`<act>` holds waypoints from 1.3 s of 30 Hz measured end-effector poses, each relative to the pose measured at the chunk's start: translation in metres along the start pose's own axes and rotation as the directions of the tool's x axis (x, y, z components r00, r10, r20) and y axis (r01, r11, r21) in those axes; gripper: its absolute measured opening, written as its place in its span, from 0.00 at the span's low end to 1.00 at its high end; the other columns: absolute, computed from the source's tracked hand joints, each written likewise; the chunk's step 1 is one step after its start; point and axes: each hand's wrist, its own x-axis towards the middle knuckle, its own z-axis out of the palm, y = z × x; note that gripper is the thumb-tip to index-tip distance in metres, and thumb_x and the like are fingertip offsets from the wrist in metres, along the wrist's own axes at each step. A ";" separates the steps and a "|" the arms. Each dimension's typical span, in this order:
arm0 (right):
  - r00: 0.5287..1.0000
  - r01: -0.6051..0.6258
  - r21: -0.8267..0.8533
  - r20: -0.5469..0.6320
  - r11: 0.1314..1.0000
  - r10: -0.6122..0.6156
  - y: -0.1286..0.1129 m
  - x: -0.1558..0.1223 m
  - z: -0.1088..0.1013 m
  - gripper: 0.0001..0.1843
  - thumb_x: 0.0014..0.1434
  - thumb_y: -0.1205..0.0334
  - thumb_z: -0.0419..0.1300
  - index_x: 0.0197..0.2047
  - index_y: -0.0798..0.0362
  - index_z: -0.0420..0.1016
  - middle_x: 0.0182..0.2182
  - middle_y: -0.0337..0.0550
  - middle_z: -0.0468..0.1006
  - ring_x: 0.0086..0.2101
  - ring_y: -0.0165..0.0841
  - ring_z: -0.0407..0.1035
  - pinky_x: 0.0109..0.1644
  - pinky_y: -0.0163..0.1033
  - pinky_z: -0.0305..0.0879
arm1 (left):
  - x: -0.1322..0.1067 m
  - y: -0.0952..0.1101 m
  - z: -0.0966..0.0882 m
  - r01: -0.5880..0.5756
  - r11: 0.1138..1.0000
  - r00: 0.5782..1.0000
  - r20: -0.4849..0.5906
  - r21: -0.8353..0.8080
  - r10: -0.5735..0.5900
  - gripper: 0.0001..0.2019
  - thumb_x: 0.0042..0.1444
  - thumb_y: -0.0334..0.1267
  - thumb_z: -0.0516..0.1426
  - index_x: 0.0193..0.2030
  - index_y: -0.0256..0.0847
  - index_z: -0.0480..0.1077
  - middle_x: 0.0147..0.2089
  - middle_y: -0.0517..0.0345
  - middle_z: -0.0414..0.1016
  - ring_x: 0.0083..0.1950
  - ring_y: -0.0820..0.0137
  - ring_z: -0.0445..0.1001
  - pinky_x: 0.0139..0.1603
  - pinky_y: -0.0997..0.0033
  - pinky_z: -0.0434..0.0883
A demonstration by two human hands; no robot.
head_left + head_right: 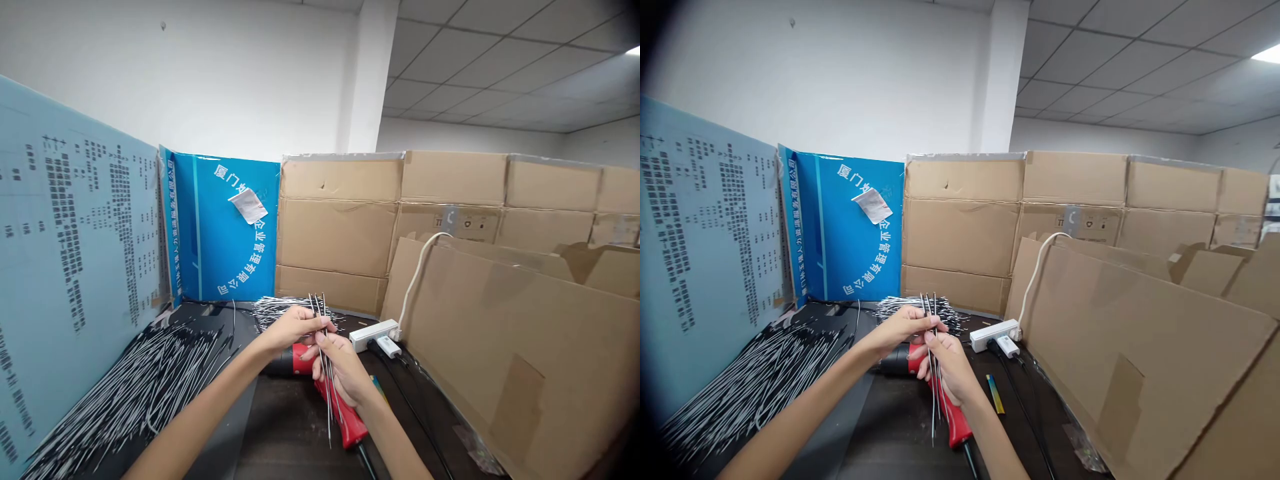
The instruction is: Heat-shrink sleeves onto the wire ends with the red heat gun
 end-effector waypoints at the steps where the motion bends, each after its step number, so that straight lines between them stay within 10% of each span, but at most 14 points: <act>1: 1.000 -0.004 -0.003 0.008 1.000 0.004 0.000 -0.001 0.001 0.25 0.59 0.42 0.66 0.38 0.59 0.79 0.28 0.47 0.83 0.17 0.26 0.69 0.19 0.29 0.60 | 0.000 0.001 -0.001 -0.003 1.000 1.000 -0.015 -0.012 0.002 0.25 0.54 0.59 0.63 0.39 0.33 0.82 0.19 0.60 0.69 0.20 0.76 0.61 0.26 0.74 0.57; 8: 0.999 -0.031 0.007 0.029 0.999 0.031 -0.007 -0.009 0.006 0.24 0.58 0.43 0.67 0.42 0.59 0.78 0.30 0.47 0.82 0.18 0.25 0.69 0.21 0.29 0.62 | -0.005 0.007 -0.004 0.033 0.997 0.999 -0.010 -0.067 -0.034 0.26 0.53 0.58 0.64 0.39 0.32 0.82 0.27 0.51 0.77 0.25 0.73 0.68 0.26 0.74 0.60; 14: 0.987 -0.111 0.170 0.130 0.979 0.089 -0.018 -0.013 -0.003 0.24 0.60 0.49 0.68 0.54 0.49 0.70 0.46 0.49 0.83 0.40 0.38 0.80 0.40 0.41 0.75 | -0.005 0.006 0.000 0.036 0.996 0.999 0.034 -0.078 -0.033 0.23 0.54 0.56 0.64 0.35 0.33 0.81 0.22 0.57 0.71 0.19 0.79 0.57 0.21 0.75 0.52; 26: 0.996 -0.088 -0.129 -0.013 0.988 0.087 -0.016 -0.004 -0.012 0.24 0.53 0.42 0.70 0.38 0.57 0.83 0.35 0.50 0.85 0.41 0.44 0.79 0.49 0.46 0.71 | 0.007 -0.018 0.009 -0.050 0.997 0.995 -0.086 0.055 0.055 0.24 0.55 0.57 0.62 0.27 0.34 0.73 0.24 0.57 0.73 0.21 0.75 0.66 0.22 0.75 0.62; 31: 0.995 -0.095 -0.028 -0.002 0.995 0.095 -0.010 -0.002 -0.015 0.21 0.55 0.46 0.71 0.39 0.58 0.82 0.37 0.52 0.85 0.39 0.39 0.80 0.48 0.42 0.72 | 0.004 -0.014 0.010 -0.269 0.946 0.857 -0.402 0.182 0.322 0.24 0.57 0.46 0.64 0.59 0.41 0.70 0.48 0.48 0.81 0.49 0.63 0.80 0.49 0.66 0.75; 39: 0.996 -0.093 -0.021 0.006 0.995 0.093 -0.008 -0.002 -0.015 0.21 0.56 0.47 0.70 0.41 0.58 0.83 0.38 0.52 0.85 0.40 0.38 0.80 0.46 0.39 0.74 | 0.005 -0.021 0.014 -0.262 0.920 0.823 -0.431 0.292 0.372 0.15 0.59 0.44 0.62 0.50 0.39 0.74 0.40 0.51 0.83 0.42 0.63 0.82 0.43 0.67 0.76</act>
